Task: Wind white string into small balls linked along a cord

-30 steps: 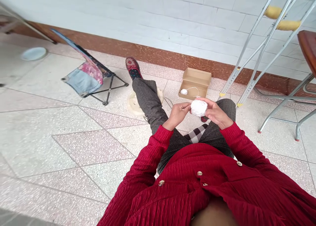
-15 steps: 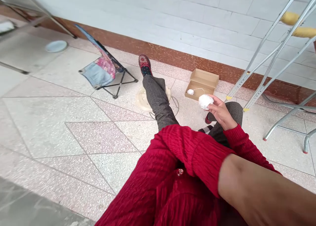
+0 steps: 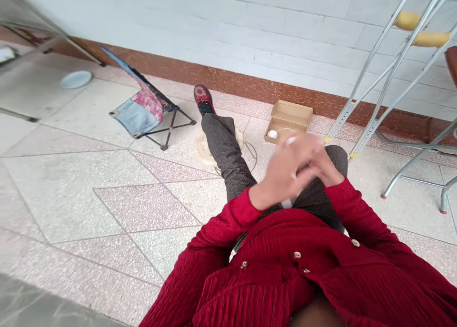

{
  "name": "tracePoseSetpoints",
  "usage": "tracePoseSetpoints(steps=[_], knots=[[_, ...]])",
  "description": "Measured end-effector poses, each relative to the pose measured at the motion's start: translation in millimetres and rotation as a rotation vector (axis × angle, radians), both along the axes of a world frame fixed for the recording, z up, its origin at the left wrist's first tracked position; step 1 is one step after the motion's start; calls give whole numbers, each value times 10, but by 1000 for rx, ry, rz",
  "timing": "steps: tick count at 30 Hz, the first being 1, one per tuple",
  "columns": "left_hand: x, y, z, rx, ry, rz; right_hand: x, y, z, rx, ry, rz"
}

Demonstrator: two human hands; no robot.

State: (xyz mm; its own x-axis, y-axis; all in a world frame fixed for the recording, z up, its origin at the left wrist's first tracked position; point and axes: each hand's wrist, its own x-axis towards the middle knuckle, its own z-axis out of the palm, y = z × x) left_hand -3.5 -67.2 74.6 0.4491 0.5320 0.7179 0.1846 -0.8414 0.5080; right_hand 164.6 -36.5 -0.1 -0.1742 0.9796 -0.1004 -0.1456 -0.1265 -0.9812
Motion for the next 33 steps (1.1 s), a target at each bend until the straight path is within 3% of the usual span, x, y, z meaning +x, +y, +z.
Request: tracePoseSetpoints(steps=[2,5,7,9,10,14,17,20,22,25,28,31,33], knots=[[-209,365,-217,-292,-203,123,17,-24,92,31,22,-23],[-284,713,-583,-708,-358,28,-8,-77,221,43,25,61],[-171,768,-778,-954,-379,-93,-25,-93,288,49,16,102],[-27,700,-910,-1104,-387,-106,-15,-71,331,59,5,79],[23,636,-955,-1126,-370,-90,4,-44,338,63,-5,46],[-25,361,-1009,-1040,-86,-243,134,156,215,106,-120,-193],[-199,304,-917,-845,95,-137,205,300,-40,185,-349,-317],[-332,418,-756,-625,215,-45,182,306,-310,222,-578,-277],[-384,557,-669,-546,236,-5,130,217,-406,175,-555,-153],[-415,764,-663,-525,160,78,56,20,-347,15,-275,111],[-380,836,-821,-606,86,66,37,-111,-119,-83,-9,240],[-306,709,-1023,-758,79,19,78,-65,53,-95,143,122],[-270,559,-1112,-780,138,-4,124,59,43,-92,163,-26]])
